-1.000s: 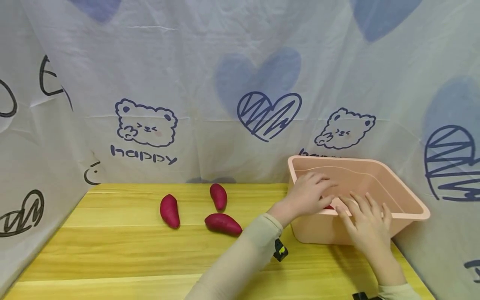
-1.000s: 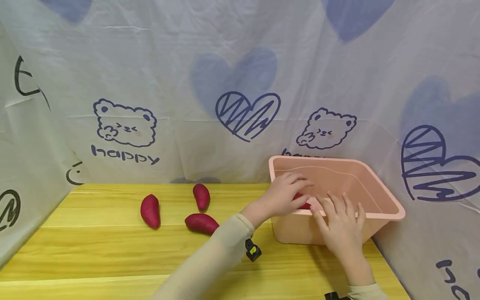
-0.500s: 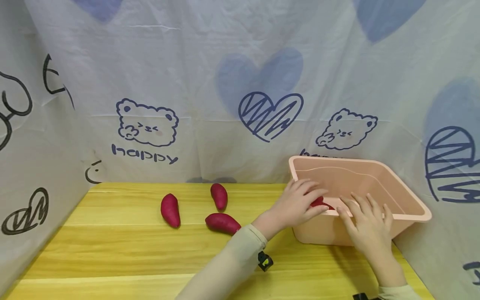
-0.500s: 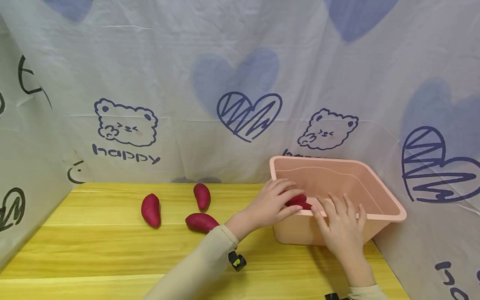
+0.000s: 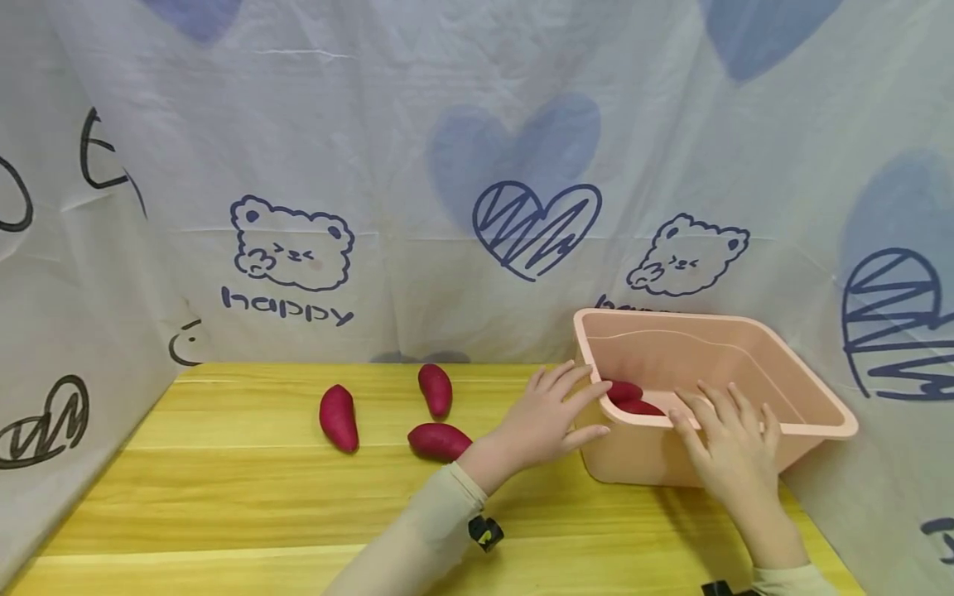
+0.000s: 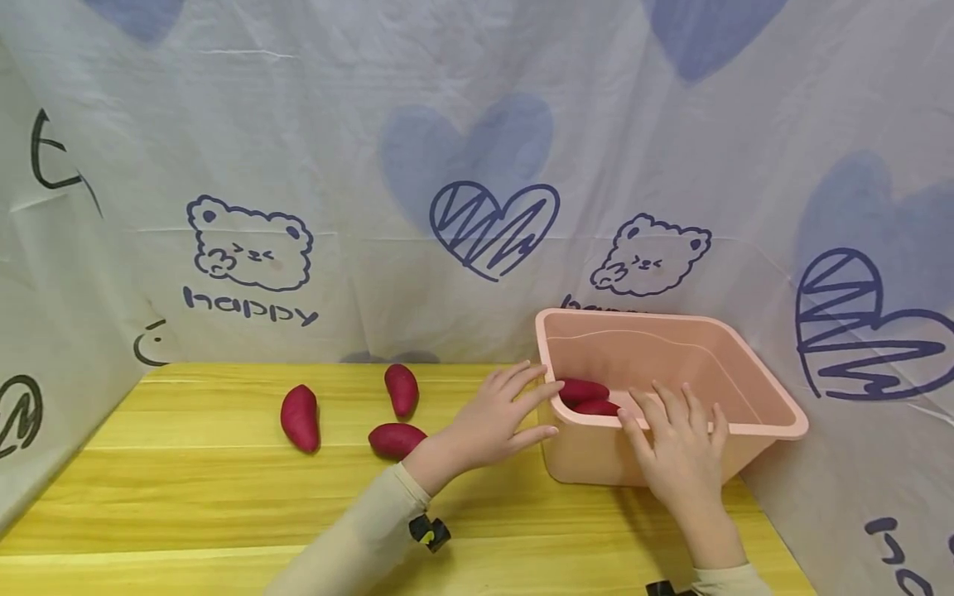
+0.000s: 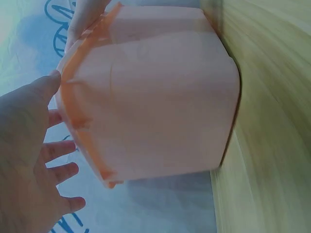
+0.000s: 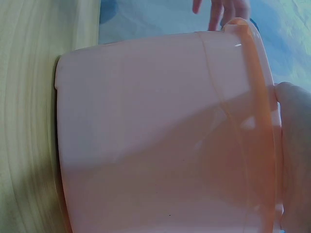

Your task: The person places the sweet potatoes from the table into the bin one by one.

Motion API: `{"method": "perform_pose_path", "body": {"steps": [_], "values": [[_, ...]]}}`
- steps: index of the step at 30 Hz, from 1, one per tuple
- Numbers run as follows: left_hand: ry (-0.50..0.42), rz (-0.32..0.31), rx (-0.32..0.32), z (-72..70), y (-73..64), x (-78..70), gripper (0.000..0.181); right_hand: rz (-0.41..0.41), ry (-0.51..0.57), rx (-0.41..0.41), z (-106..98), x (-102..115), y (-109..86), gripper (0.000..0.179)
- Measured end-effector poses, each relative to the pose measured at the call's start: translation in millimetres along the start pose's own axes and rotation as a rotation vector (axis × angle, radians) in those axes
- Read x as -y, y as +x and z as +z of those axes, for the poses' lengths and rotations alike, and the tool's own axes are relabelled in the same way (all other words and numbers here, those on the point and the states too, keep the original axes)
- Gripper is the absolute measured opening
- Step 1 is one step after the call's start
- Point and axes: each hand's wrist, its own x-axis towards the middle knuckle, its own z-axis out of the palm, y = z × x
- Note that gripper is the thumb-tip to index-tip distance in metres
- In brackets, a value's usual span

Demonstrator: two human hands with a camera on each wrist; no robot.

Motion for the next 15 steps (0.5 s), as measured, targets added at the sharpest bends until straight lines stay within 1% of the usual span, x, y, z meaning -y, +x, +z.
{"method": "perform_pose_path", "body": {"steps": [5,8,15], "values": [[-0.017,-0.045,0.054,-3.3,-13.7,9.4,0.062,0.004,0.0,0.0,1,0,-0.9,0.043],[-0.017,-0.064,0.072,-3.7,-20.8,14.8,0.062,0.004,0.001,-0.001,2,-1,-1.3,0.043],[-0.005,-0.07,0.098,-1.7,-35.9,26.4,0.062,0.001,0.004,-0.005,3,-1,-2.7,0.043]]}}
